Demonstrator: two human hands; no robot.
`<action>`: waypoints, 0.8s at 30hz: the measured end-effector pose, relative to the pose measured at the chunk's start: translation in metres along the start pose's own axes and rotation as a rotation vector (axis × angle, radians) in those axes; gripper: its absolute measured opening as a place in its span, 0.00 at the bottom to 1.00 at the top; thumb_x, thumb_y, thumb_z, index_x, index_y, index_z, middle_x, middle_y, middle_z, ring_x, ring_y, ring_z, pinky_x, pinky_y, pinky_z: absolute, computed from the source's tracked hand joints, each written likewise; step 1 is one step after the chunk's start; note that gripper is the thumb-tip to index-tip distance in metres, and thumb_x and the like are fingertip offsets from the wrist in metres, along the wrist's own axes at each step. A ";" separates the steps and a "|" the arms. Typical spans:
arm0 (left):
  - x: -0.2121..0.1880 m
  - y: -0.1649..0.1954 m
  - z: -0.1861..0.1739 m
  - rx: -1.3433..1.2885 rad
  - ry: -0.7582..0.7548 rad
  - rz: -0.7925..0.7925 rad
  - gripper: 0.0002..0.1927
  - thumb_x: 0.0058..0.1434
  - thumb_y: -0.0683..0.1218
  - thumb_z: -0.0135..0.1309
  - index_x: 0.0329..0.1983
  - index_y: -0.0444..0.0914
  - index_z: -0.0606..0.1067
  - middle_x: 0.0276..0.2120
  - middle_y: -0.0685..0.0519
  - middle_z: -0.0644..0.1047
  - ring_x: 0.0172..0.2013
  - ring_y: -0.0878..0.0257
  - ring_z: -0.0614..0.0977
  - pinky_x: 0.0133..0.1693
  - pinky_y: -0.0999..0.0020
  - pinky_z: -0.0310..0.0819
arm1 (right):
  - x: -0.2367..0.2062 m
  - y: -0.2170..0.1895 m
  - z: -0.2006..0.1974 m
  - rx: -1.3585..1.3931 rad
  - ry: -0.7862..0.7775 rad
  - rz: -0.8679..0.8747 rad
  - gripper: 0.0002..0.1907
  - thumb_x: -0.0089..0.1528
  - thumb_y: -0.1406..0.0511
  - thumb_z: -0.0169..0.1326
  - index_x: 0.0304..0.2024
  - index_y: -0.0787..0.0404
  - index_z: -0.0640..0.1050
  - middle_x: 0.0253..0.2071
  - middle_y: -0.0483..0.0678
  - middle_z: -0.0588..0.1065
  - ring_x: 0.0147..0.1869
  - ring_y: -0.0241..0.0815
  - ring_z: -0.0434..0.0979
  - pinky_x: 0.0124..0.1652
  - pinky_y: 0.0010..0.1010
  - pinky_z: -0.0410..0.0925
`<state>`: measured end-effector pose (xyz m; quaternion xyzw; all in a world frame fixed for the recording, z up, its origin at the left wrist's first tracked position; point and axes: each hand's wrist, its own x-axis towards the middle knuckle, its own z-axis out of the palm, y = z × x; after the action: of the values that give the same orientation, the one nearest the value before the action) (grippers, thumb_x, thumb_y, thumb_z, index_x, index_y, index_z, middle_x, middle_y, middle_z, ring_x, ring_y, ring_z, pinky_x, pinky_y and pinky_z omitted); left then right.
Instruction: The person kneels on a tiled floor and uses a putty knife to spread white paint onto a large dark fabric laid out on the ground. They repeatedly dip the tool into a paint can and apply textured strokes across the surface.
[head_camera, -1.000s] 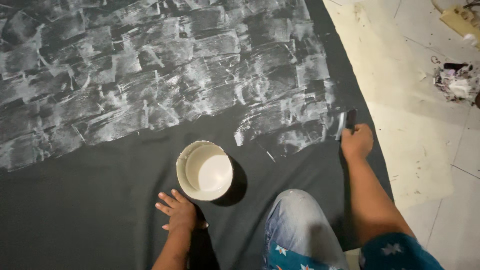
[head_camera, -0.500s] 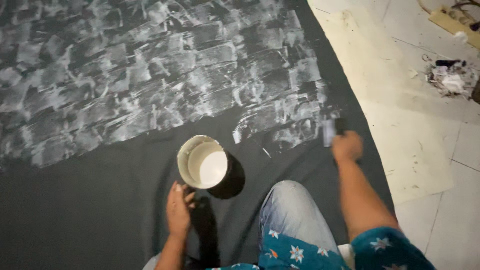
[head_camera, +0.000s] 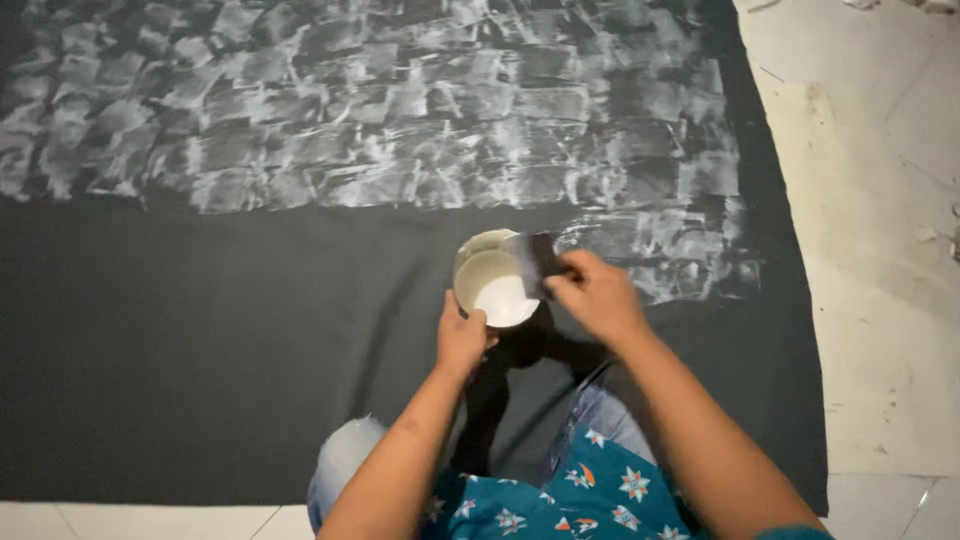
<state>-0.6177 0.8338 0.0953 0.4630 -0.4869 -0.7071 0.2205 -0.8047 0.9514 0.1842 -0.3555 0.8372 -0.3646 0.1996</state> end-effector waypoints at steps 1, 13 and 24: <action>-0.001 -0.003 -0.003 -0.016 -0.004 0.029 0.33 0.58 0.38 0.45 0.69 0.34 0.59 0.42 0.44 0.78 0.29 0.60 0.82 0.27 0.65 0.80 | 0.004 -0.015 0.015 -0.122 -0.085 -0.039 0.22 0.55 0.56 0.61 0.50 0.59 0.80 0.35 0.57 0.82 0.39 0.52 0.83 0.40 0.40 0.73; -0.028 -0.010 -0.062 0.185 0.050 0.081 0.42 0.59 0.39 0.49 0.77 0.34 0.50 0.24 0.48 0.75 0.20 0.65 0.76 0.24 0.69 0.72 | 0.016 -0.051 0.171 -0.636 -0.327 -0.224 0.13 0.58 0.65 0.54 0.43 0.64 0.79 0.42 0.61 0.80 0.45 0.61 0.82 0.44 0.50 0.74; -0.011 0.043 -0.156 -0.045 0.224 -0.050 0.40 0.59 0.37 0.43 0.77 0.39 0.53 0.38 0.38 0.79 0.24 0.59 0.79 0.24 0.67 0.75 | 0.058 -0.005 0.099 0.547 0.075 0.337 0.23 0.61 0.63 0.57 0.57 0.67 0.73 0.39 0.53 0.79 0.27 0.39 0.78 0.24 0.29 0.70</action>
<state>-0.4823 0.7481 0.1236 0.5460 -0.4312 -0.6671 0.2661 -0.7822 0.8598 0.1187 -0.1314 0.7621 -0.5507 0.3142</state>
